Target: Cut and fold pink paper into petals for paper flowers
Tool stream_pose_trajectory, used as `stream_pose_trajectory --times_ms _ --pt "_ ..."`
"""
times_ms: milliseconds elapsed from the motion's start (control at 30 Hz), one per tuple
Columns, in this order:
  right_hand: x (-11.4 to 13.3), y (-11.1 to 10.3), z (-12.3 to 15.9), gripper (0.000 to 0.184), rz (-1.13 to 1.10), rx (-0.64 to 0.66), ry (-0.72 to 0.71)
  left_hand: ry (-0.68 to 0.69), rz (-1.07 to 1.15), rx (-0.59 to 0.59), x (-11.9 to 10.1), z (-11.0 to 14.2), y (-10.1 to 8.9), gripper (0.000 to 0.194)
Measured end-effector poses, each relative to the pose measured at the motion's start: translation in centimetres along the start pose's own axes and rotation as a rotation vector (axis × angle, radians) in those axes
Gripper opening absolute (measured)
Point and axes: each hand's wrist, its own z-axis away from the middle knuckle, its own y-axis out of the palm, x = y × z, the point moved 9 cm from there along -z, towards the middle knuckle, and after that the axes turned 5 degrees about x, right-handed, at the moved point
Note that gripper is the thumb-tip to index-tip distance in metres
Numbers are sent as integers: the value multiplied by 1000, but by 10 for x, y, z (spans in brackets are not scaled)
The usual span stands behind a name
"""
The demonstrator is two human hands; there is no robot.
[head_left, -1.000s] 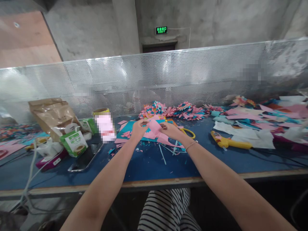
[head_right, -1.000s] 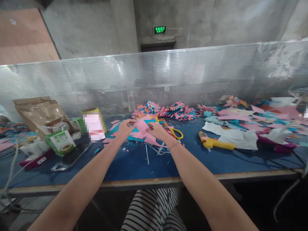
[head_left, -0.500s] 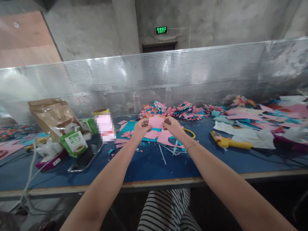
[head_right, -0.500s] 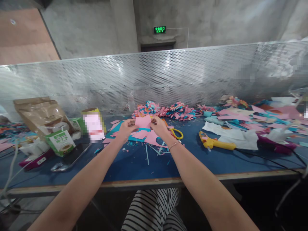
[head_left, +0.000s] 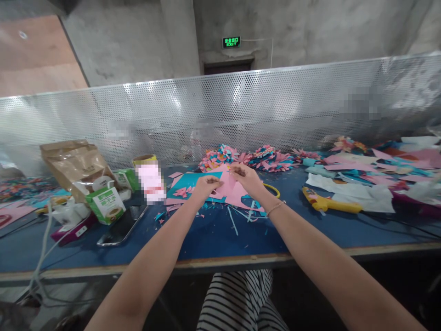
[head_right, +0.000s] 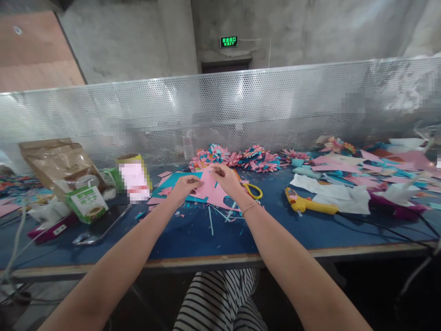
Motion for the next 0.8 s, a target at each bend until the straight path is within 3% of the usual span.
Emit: stream_pose_trajectory --times_ms 133,367,567,800 --pt "0 1 0 37 -36 -6 -16 -48 162 -61 5 0 -4 26" --pt "15 0 5 18 59 -60 -53 -80 335 -92 4 5 -2 22" --pt "43 1 14 14 321 -142 -221 -31 336 -143 0 6 -6 19" --pt "55 17 22 25 490 -76 -390 23 278 -141 -2 4 -7 22"
